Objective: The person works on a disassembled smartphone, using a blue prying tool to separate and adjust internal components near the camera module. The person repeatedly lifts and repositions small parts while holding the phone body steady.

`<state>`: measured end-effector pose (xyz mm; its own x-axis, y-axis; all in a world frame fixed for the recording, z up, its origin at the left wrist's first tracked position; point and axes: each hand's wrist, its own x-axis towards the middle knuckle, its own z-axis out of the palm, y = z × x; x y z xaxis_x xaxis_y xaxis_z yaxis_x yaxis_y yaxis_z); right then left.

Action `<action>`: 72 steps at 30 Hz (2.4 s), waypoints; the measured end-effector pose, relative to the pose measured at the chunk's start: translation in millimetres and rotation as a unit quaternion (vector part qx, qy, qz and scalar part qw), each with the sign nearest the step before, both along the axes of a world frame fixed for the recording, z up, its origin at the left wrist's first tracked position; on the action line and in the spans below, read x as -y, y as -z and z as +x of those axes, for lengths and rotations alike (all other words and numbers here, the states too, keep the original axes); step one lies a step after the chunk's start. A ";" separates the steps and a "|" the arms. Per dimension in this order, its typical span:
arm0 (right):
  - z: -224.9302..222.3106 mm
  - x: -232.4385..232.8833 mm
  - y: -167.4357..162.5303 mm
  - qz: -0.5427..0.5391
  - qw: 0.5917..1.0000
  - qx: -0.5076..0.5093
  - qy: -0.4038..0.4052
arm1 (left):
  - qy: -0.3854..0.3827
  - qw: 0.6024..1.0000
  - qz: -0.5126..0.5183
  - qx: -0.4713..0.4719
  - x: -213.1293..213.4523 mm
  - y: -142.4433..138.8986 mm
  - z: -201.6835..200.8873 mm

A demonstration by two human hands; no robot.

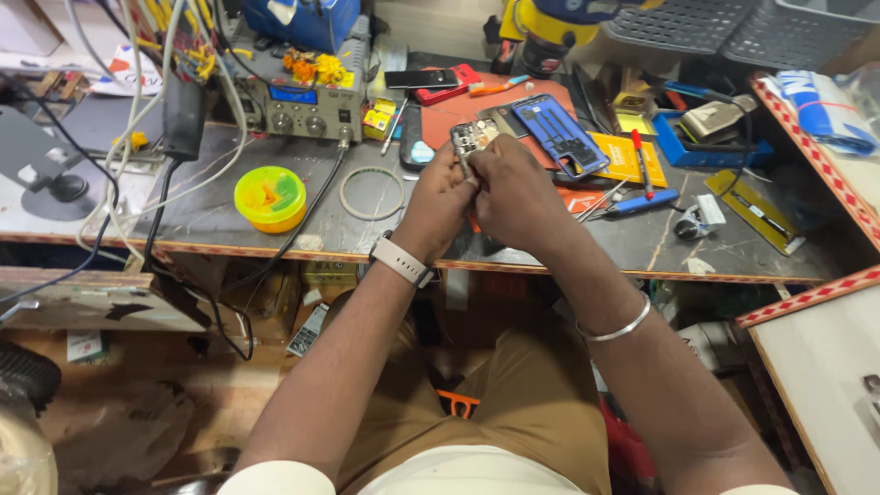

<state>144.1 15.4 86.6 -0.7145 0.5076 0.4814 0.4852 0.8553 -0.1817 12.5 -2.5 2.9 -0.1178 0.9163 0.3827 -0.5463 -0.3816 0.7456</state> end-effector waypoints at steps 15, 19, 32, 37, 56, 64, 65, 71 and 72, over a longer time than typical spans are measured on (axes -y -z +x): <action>13.8 22.8 31.0 0.005 0.984 -0.175 -0.023 | -0.087 0.995 -0.036 -0.030 7.7 -0.7 -2.3; 15.5 28.3 27.9 0.008 0.984 -0.177 -0.033 | -0.130 0.989 -0.038 -0.056 8.9 -0.7 -2.9; 11.7 1.6 -0.4 -0.439 0.830 -0.344 -0.014 | -0.133 0.980 0.036 -0.145 27.5 -14.9 1.1; 8.7 3.5 -3.1 -0.449 0.820 -0.354 -0.008 | -0.115 0.984 0.040 -0.127 28.4 -17.0 2.6; 0.7 8.1 15.9 -0.318 0.870 -0.373 0.052 | -0.076 0.984 0.081 -0.139 34.0 -21.2 7.6; -2.2 -2.1 20.5 -0.387 0.842 -0.373 0.051 | -0.071 0.988 0.058 -0.124 18.5 -6.1 4.6; -1.7 -5.0 21.6 -0.406 0.834 -0.371 0.037 | -0.062 0.992 0.041 -0.102 15.2 -3.5 3.7; 63.1 -44.3 8.5 -0.285 0.885 -0.314 0.191 | -0.059 0.997 -0.053 0.009 1.8 10.0 -0.8; 81.5 -52.8 5.0 -0.158 0.924 -0.272 0.216 | -0.061 0.996 -0.053 0.040 1.3 10.4 -1.3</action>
